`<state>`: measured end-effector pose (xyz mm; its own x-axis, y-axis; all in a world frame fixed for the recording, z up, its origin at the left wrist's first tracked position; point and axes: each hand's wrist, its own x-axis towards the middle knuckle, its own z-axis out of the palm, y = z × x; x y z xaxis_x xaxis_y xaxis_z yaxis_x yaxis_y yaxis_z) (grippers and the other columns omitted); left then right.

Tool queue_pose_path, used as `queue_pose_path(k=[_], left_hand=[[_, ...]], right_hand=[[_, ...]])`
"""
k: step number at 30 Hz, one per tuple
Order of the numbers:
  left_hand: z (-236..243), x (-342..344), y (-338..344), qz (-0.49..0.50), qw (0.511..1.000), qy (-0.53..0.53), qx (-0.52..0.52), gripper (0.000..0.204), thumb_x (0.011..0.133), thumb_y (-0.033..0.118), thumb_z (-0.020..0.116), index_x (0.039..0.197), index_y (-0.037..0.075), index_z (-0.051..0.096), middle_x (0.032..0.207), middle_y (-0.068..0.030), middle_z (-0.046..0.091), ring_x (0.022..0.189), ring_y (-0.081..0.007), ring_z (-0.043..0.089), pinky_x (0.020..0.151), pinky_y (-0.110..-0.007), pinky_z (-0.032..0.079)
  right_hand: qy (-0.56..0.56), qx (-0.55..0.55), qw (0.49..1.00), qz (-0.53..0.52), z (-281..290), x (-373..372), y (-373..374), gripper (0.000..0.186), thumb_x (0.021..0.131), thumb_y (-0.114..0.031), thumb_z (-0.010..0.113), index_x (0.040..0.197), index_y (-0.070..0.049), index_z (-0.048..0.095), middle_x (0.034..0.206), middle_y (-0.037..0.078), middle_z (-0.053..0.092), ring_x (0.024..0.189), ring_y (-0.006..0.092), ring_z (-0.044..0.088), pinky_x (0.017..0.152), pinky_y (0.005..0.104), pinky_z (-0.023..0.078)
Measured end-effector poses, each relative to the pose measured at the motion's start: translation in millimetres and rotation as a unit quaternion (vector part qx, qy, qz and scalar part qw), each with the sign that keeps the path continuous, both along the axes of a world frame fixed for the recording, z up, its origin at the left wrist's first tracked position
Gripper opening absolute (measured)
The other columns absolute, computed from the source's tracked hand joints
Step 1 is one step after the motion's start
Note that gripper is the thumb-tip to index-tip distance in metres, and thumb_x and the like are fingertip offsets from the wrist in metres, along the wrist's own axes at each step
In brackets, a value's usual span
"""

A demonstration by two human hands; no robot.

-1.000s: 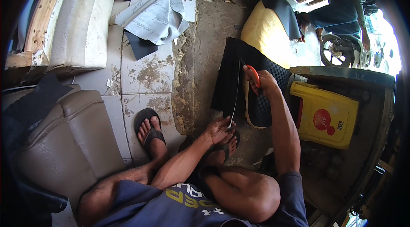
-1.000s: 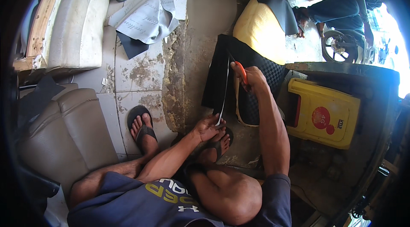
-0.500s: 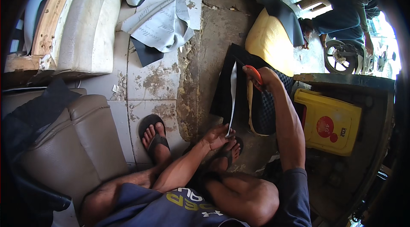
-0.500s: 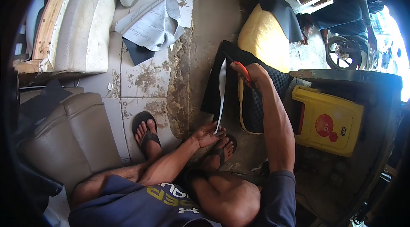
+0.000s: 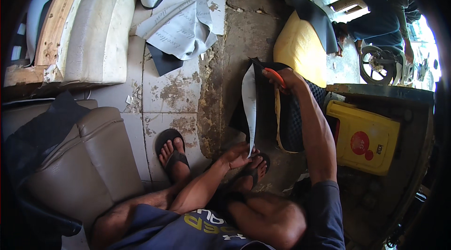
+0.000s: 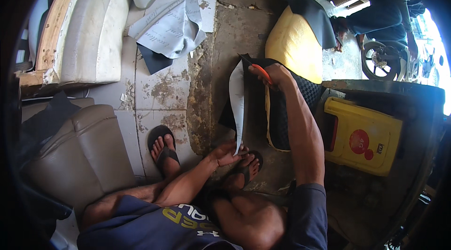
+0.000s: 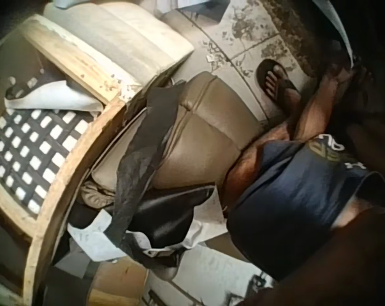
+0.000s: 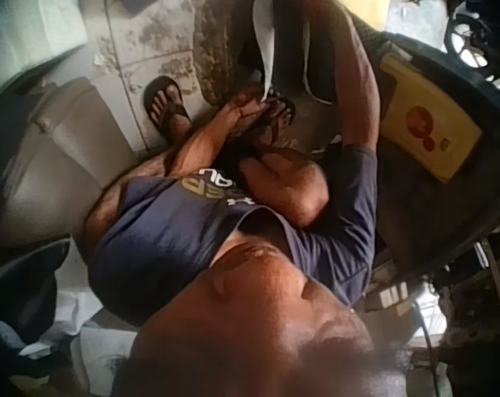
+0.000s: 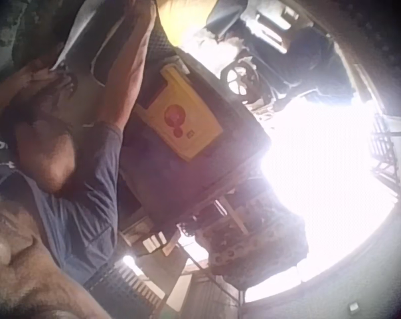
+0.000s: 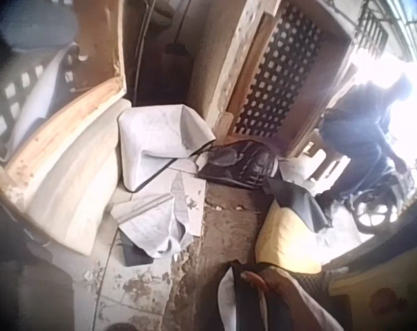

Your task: The person cuts a piece of black patterned fabric with scissors and then places a paper template on top of the fabric to cut around its edges.

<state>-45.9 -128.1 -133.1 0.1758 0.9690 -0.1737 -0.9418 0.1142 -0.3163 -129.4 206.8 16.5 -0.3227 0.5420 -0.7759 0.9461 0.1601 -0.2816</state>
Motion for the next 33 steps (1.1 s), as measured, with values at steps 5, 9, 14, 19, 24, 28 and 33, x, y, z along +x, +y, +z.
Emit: queue_pose_path(k=[5, 9, 14, 19, 24, 28, 33], left_hand=[[3, 6, 2, -0.102, 0.991, 0.083, 0.019, 0.016, 0.096, 0.018, 0.068, 0.102, 0.003, 0.07, 0.104, -0.0114, 0.07, 0.116, -0.0269, 0.062, 0.106, -0.049, 0.046], [-3, -24, 14, -0.065, 0.993, 0.097, 0.014, 0.034, 0.092, 0.016, 0.071, 0.121, -0.001, 0.064, 0.115, -0.0184, 0.067, 0.119, -0.0323, 0.06, 0.107, -0.052, 0.046], [64, -191, 93, 0.237, 0.921, 0.309, 0.025, 0.055, 0.099, 0.038, 0.055, 0.138, -0.001, 0.051, 0.141, -0.0155, 0.057, 0.128, -0.0305, 0.055, 0.113, -0.046, 0.041], [133, -318, 132, 0.386, 0.749, 0.467, -0.269, 0.051, 0.1, 0.045, 0.049, 0.131, 0.005, 0.052, 0.123, -0.0095, 0.061, 0.112, -0.025, 0.057, 0.104, -0.044, 0.042], [85, -224, 157, 0.109, 0.797, 0.564, -0.188, 0.029, 0.097, 0.042, 0.056, 0.099, 0.013, 0.056, 0.085, -0.001, 0.058, 0.077, -0.0132, 0.056, 0.067, -0.032, 0.047], [111, -38, 186, -0.129, 0.734, 0.551, -0.375, 0.04, 0.093, 0.037, 0.072, 0.118, 0.007, 0.064, 0.102, -0.0069, 0.069, 0.091, -0.0239, 0.065, 0.09, -0.039, 0.053], [89, -28, 205, -0.096, 0.872, 0.417, -0.236, 0.054, 0.089, 0.025, 0.078, 0.134, 0.001, 0.058, 0.135, -0.0112, 0.063, 0.122, -0.0265, 0.061, 0.111, -0.043, 0.046]], right_hand=[[0.047, 0.023, 0.998, 0.032, -16, 3, 7, 0.073, 0.08, -0.072, 0.072, 0.084, 0.0, 0.072, 0.066, 0.01, 0.064, 0.057, 0.0192, 0.063, 0.053, 0.0352, 0.049], [0.146, 0.111, 0.976, 0.119, -12, -26, -26, 0.076, 0.08, -0.074, 0.068, 0.093, 0.0, 0.071, 0.078, 0.017, 0.069, 0.075, 0.0302, 0.068, 0.071, 0.0422, 0.053], [0.303, 0.262, 0.916, 0.001, 80, 73, -71, 0.054, 0.087, -0.046, 0.077, 0.117, -0.002, 0.067, 0.087, 0.017, 0.069, 0.081, 0.0284, 0.07, 0.076, 0.0373, 0.054], [0.306, 0.423, 0.768, -0.37, 42, 257, -131, 0.046, 0.089, -0.021, 0.079, 0.127, 0.0, 0.063, 0.104, 0.015, 0.071, 0.098, 0.0207, 0.069, 0.089, 0.0336, 0.052], [-0.025, 0.386, 0.809, -0.443, -60, 396, -192, 0.042, 0.097, -0.032, 0.067, 0.118, 0.005, 0.065, 0.11, 0.025, 0.07, 0.109, 0.038, 0.068, 0.094, 0.045, 0.051], [-0.093, 0.299, 0.866, -0.389, -68, 404, -183, 0.042, 0.097, -0.03, 0.065, 0.122, 0.003, 0.063, 0.118, 0.028, 0.065, 0.115, 0.0415, 0.063, 0.098, 0.0469, 0.048], [0.151, 0.389, 0.865, -0.279, -91, 372, -94, 0.053, 0.094, -0.031, 0.067, 0.14, -0.007, 0.055, 0.141, 0.022, 0.053, 0.13, 0.0431, 0.051, 0.108, 0.049, 0.042]])
